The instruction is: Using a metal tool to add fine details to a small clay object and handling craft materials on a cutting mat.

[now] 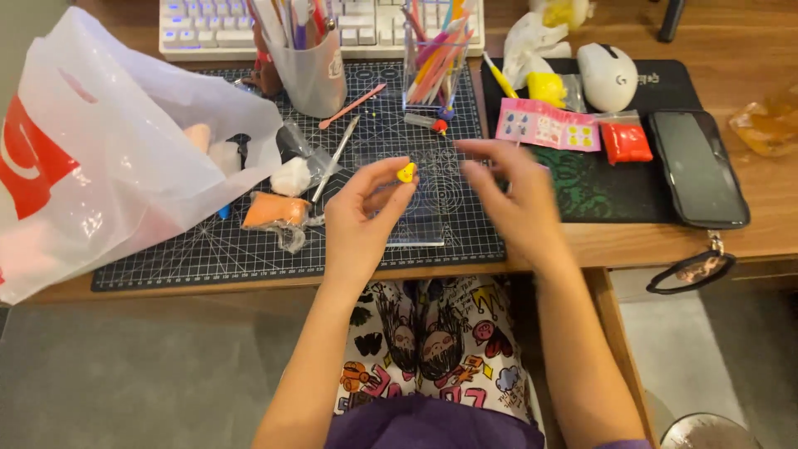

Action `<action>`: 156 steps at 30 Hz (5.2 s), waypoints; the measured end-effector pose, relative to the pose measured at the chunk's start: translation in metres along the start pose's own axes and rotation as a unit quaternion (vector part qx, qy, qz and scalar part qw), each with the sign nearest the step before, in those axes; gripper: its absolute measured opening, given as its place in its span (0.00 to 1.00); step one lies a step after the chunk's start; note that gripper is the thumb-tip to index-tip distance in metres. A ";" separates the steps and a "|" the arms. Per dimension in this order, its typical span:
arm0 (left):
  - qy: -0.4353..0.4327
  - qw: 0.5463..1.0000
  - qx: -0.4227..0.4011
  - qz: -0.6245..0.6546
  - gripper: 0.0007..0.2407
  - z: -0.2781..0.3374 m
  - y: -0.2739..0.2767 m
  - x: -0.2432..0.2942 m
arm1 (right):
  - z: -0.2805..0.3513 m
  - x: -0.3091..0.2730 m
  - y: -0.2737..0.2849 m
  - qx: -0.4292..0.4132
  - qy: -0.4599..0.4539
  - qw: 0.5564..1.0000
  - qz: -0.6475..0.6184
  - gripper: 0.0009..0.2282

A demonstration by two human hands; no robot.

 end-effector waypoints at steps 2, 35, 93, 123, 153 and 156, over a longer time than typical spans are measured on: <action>-0.019 0.999 -0.013 -0.042 0.12 0.000 -0.003 0.003 | -0.006 -0.016 -0.010 -0.026 -0.018 0.997 -0.067 0.09; -0.075 0.975 -0.033 -0.208 0.12 0.013 0.022 -0.017 | -0.019 -0.002 -0.049 -0.074 0.046 0.992 0.090 0.02; -0.069 0.961 -0.037 -0.267 0.15 0.015 0.014 -0.006 | -0.014 0.028 -0.026 0.016 0.054 0.991 0.125 0.08; -0.073 0.948 0.048 -0.307 0.13 0.018 0.116 0.021 | -0.017 0.002 -0.024 0.094 -0.114 0.988 0.040 0.14; 0.194 0.971 -0.085 0.106 0.19 -0.010 -0.019 0.030 | 0.023 -0.036 -0.002 0.074 -0.186 0.916 -0.349 0.07; 0.242 0.959 -0.086 0.117 0.20 -0.005 -0.021 0.033 | 0.029 -0.037 0.000 0.067 -0.185 0.911 -0.363 0.11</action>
Point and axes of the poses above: each hand's wrist, its own z-axis away from the middle knuckle, its own y-axis out of the back of the hand, x = y × z, the point moved 4 cm from there along -z, towards the middle knuckle, and after that the axes turned 9 degrees about z, right-handed, at the moved point
